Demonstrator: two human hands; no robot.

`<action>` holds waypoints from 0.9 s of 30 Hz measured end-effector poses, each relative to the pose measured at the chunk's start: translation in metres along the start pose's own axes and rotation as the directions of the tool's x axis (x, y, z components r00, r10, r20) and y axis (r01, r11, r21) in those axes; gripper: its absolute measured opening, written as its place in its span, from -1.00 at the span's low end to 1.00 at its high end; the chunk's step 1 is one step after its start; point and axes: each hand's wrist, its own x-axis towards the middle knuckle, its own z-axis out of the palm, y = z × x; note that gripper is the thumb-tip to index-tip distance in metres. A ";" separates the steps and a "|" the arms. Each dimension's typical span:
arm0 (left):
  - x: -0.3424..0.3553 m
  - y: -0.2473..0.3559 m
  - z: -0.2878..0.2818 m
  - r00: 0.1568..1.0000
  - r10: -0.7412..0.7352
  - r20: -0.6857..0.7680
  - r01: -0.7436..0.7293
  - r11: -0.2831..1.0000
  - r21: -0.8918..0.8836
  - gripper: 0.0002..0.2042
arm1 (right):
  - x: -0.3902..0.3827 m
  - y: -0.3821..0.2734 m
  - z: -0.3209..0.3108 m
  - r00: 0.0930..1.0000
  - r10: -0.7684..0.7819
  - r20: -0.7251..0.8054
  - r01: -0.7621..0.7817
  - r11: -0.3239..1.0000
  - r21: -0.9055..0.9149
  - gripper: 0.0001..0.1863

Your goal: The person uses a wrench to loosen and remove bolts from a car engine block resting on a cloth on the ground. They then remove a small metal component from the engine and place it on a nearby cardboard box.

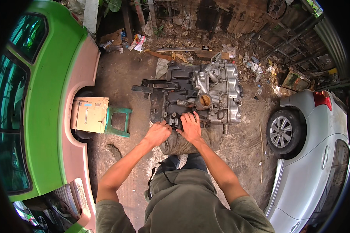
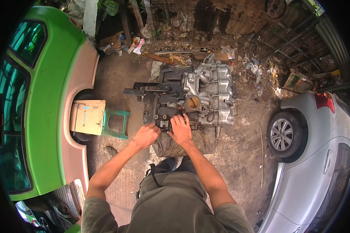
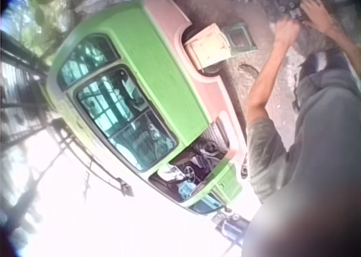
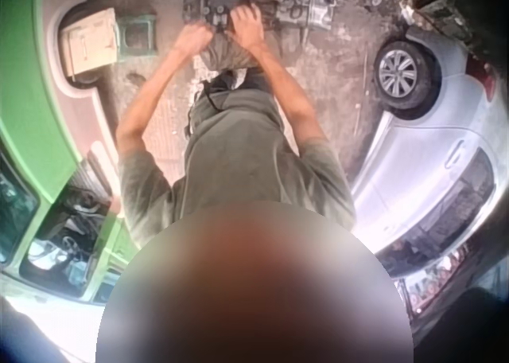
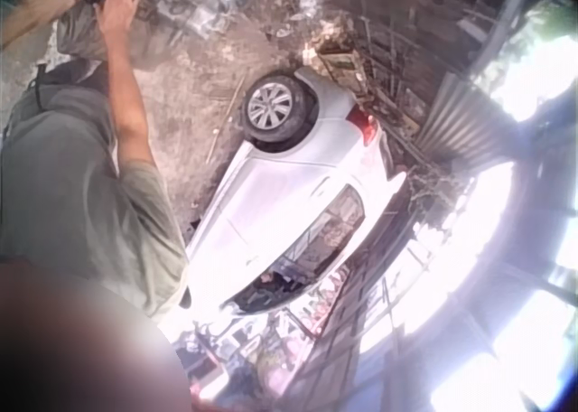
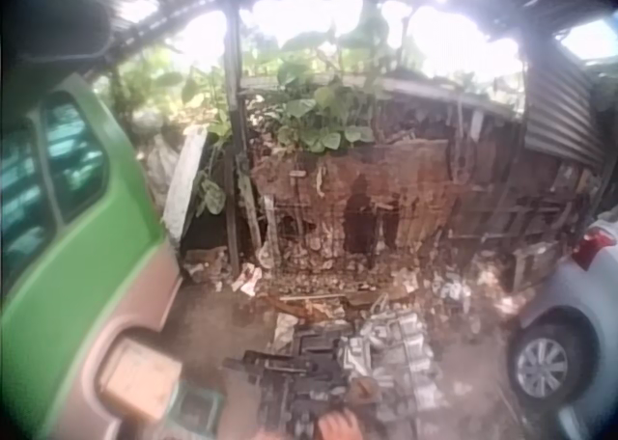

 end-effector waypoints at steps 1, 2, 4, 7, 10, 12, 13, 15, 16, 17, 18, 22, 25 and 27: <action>0.001 0.000 0.000 1.000 0.005 0.013 -0.005 1.000 0.005 -0.84 | 0.000 0.000 0.000 1.000 0.003 0.002 -0.003 1.000 0.005 -0.25; 0.002 0.001 -0.001 1.000 0.011 0.019 -0.011 1.000 0.011 -0.85 | 0.000 0.000 0.000 1.000 0.003 0.002 -0.003 1.000 0.003 -0.25; 0.004 0.001 -0.002 0.999 0.022 0.028 -0.023 0.999 0.023 -0.86 | 0.000 0.000 0.000 1.000 0.008 0.007 -0.008 1.000 0.003 -0.26; 0.008 0.003 -0.003 0.998 0.042 0.053 -0.044 0.998 0.042 -0.89 | 0.001 -0.001 -0.001 1.000 0.016 0.025 -0.017 1.000 0.008 -0.27; 0.012 0.005 -0.005 0.997 0.051 0.054 -0.053 0.998 0.026 -0.91 | 0.001 -0.001 -0.004 0.996 0.029 0.081 -0.032 0.999 0.033 -0.27; 0.014 0.006 -0.007 0.997 0.059 0.053 -0.061 0.997 0.035 -0.93 | 0.001 -0.001 -0.005 0.996 0.030 0.083 -0.033 0.999 0.041 -0.27; 0.015 0.007 -0.007 0.997 0.061 0.054 -0.064 0.997 0.049 -0.94 | 0.001 -0.001 -0.005 0.997 0.029 0.078 -0.032 0.998 0.047 -0.27; 0.018 0.007 -0.009 0.996 0.076 0.057 -0.079 0.996 0.052 -0.94 | 0.001 -0.002 -0.005 0.997 0.031 0.074 -0.034 0.999 0.040 -0.27; 0.019 0.007 -0.009 0.995 0.081 0.065 -0.085 0.994 0.066 -0.95 | 0.001 -0.002 -0.005 0.996 0.035 0.078 -0.038 0.999 0.037 -0.28; 0.020 0.007 -0.010 0.995 0.085 0.060 -0.089 0.994 0.063 -0.95 | 0.001 -0.002 -0.005 0.997 0.030 0.066 -0.033 0.999 0.037 -0.28; 0.020 0.008 -0.011 0.994 0.088 0.062 -0.092 0.993 0.068 -0.95 | 0.001 -0.002 -0.005 0.998 0.028 0.061 -0.031 0.999 0.038 -0.28; 0.022 0.009 -0.012 0.988 0.102 0.113 -0.113 0.989 0.095 -0.94 | 0.000 -0.001 -0.004 0.998 0.027 0.056 -0.029 0.999 0.031 -0.28; 0.021 0.005 -0.009 0.982 0.102 0.156 -0.115 0.991 0.075 -0.92 | 0.000 -0.001 -0.003 0.999 0.028 0.044 -0.029 0.999 0.033 -0.28; 0.013 0.000 -0.002 0.990 0.043 0.131 -0.052 0.997 0.064 -0.91 | 0.000 -0.001 -0.002 1.000 0.019 0.015 -0.019 0.999 0.029 -0.27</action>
